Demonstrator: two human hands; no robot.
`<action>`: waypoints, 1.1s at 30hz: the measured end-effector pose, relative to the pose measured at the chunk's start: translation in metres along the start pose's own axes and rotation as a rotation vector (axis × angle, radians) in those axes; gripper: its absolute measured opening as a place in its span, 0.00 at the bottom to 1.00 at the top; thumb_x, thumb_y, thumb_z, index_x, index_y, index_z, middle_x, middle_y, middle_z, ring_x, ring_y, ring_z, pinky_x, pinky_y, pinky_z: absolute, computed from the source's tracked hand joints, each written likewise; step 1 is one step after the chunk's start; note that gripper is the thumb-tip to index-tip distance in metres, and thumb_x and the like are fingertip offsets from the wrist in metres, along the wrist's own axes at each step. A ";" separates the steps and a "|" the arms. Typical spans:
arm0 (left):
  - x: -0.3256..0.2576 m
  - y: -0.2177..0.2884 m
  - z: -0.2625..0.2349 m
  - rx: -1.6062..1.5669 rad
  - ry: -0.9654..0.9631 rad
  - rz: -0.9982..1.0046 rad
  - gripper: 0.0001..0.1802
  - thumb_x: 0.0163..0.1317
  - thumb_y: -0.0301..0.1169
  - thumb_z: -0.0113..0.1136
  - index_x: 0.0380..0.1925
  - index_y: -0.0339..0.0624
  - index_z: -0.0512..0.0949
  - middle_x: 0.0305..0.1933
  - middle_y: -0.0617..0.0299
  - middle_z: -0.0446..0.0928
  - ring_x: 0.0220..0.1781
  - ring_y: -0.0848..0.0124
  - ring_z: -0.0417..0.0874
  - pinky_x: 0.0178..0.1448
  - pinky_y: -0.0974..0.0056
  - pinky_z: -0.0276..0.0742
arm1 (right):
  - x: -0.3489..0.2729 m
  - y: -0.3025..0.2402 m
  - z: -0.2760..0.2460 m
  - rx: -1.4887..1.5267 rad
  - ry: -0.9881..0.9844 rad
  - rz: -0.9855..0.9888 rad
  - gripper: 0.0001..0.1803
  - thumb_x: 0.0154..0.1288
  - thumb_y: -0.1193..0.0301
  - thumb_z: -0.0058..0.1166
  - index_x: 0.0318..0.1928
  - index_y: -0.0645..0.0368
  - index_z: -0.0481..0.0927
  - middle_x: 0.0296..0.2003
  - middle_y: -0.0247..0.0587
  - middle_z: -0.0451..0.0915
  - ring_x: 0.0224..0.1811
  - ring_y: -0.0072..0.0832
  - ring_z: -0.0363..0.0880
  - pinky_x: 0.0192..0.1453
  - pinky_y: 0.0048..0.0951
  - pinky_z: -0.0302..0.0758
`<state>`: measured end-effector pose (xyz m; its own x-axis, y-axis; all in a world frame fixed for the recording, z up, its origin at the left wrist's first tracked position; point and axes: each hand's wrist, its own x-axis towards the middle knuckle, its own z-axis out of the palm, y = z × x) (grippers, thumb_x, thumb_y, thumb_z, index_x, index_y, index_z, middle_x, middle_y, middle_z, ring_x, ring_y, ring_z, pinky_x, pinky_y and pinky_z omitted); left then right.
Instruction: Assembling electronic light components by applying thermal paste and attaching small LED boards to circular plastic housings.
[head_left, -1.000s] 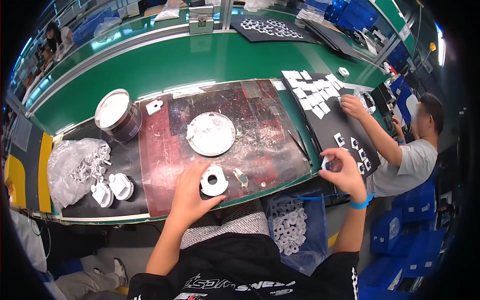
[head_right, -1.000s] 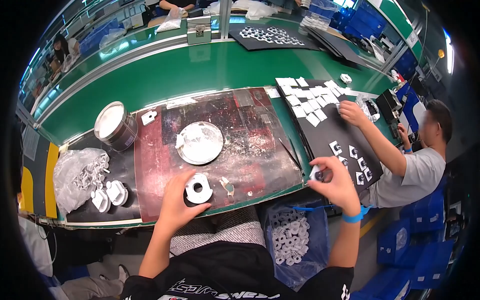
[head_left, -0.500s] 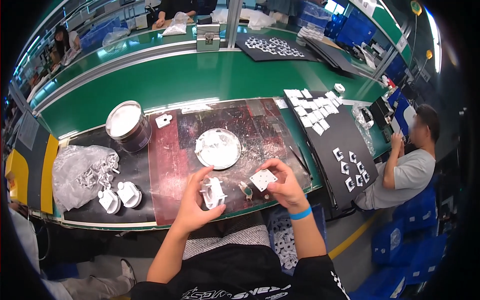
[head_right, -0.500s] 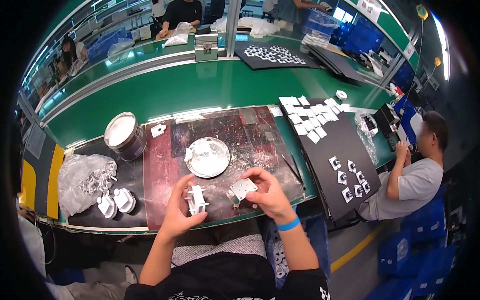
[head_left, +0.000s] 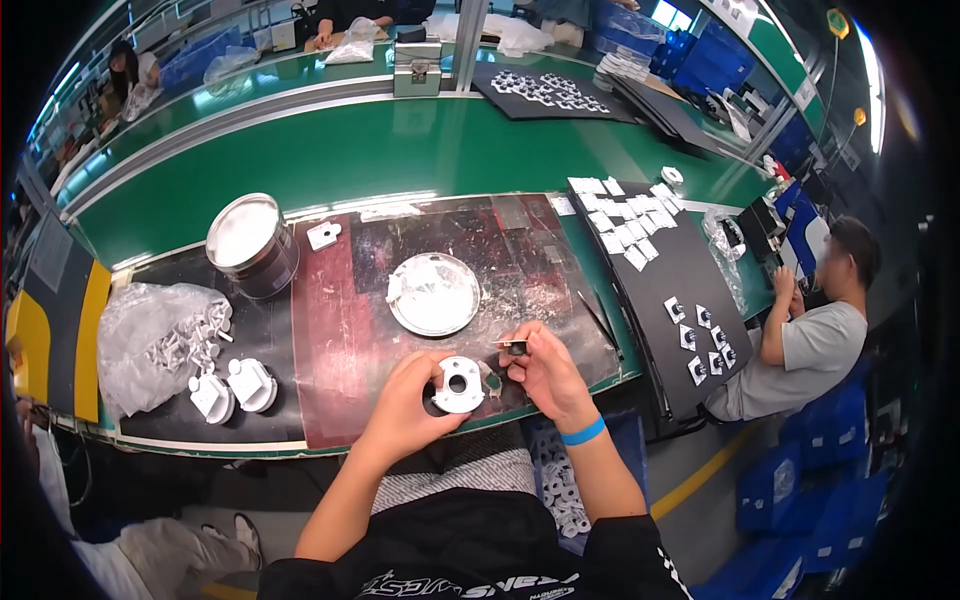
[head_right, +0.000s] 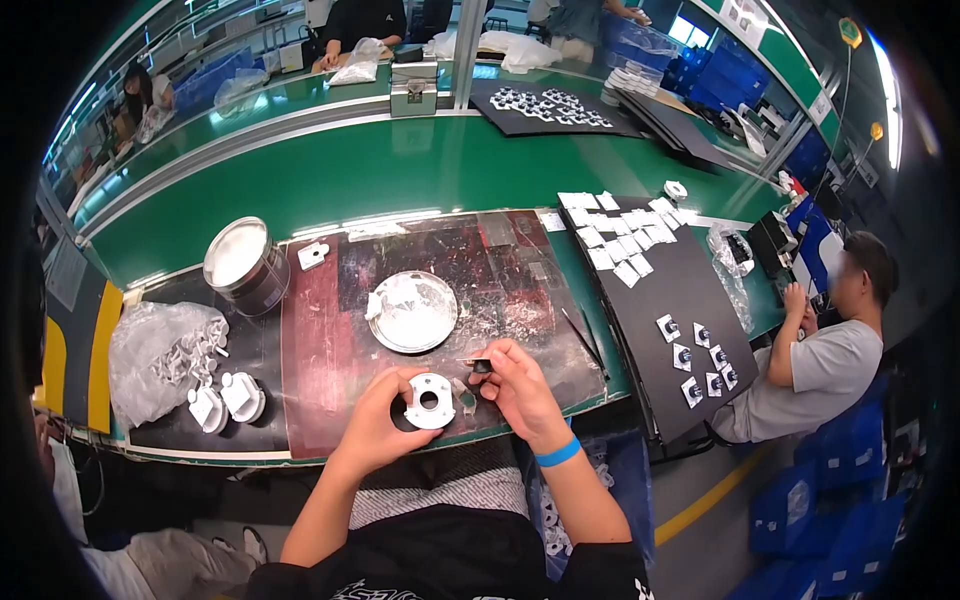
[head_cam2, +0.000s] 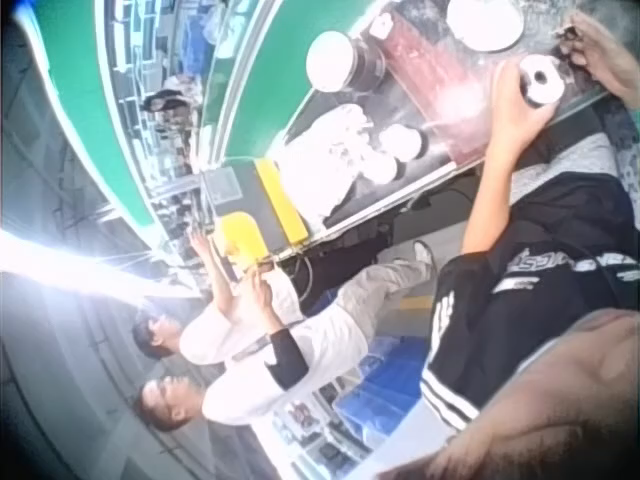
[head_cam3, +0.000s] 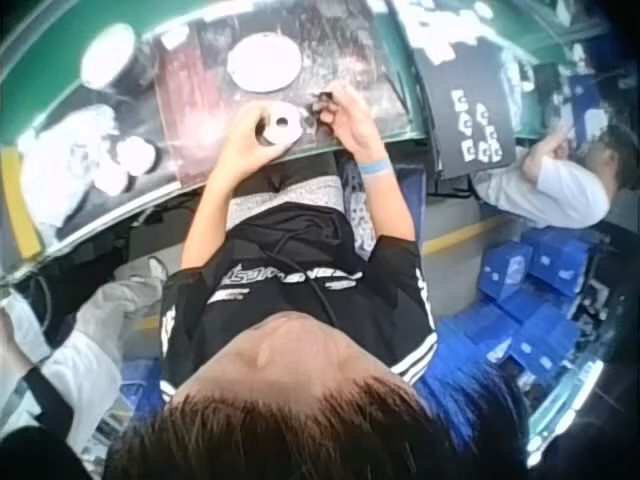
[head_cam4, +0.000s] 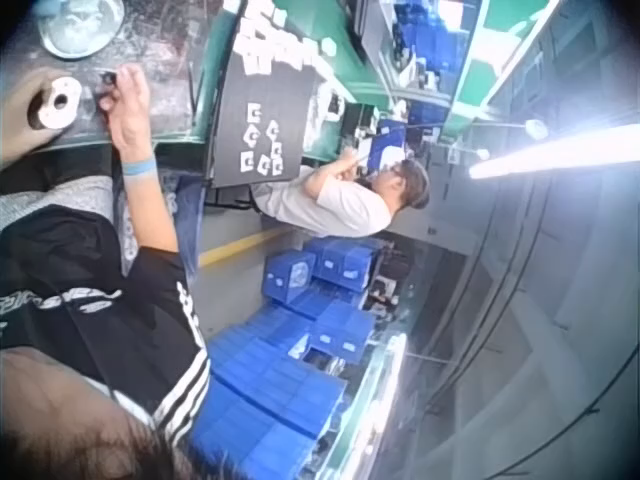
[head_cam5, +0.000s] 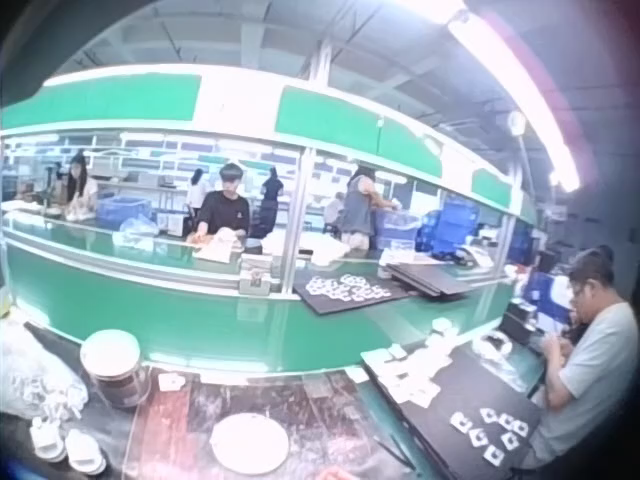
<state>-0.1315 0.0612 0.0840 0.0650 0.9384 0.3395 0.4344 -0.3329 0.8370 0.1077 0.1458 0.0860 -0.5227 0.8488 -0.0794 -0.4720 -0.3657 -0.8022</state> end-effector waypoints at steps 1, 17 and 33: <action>0.000 0.000 0.001 0.015 -0.016 -0.028 0.29 0.43 0.29 0.84 0.41 0.41 0.73 0.62 0.49 0.81 0.63 0.54 0.82 0.68 0.55 0.76 | 0.000 0.000 0.003 -0.030 0.020 -0.003 0.13 0.78 0.60 0.60 0.48 0.54 0.74 0.52 0.40 0.81 0.48 0.25 0.80 0.44 0.22 0.71; -0.003 -0.001 0.004 -0.018 -0.004 -0.063 0.51 0.47 0.38 0.82 0.72 0.44 0.66 0.60 0.51 0.82 0.68 0.48 0.78 0.73 0.47 0.70 | -0.009 0.016 0.046 -1.291 -0.065 -0.606 0.20 0.50 0.73 0.78 0.45 0.57 0.86 0.52 0.42 0.87 0.58 0.44 0.81 0.64 0.43 0.77; -0.003 0.001 0.003 0.020 0.010 -0.046 0.47 0.46 0.35 0.83 0.67 0.43 0.71 0.62 0.50 0.79 0.66 0.48 0.78 0.70 0.49 0.73 | -0.012 -0.002 0.045 -1.356 -0.188 -0.565 0.16 0.57 0.72 0.75 0.47 0.55 0.89 0.55 0.41 0.85 0.60 0.42 0.79 0.65 0.43 0.74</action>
<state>-0.1281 0.0580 0.0823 0.0351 0.9516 0.3053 0.4543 -0.2873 0.8433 0.0833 0.1193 0.1153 -0.6318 0.6544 0.4154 0.3129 0.7056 -0.6357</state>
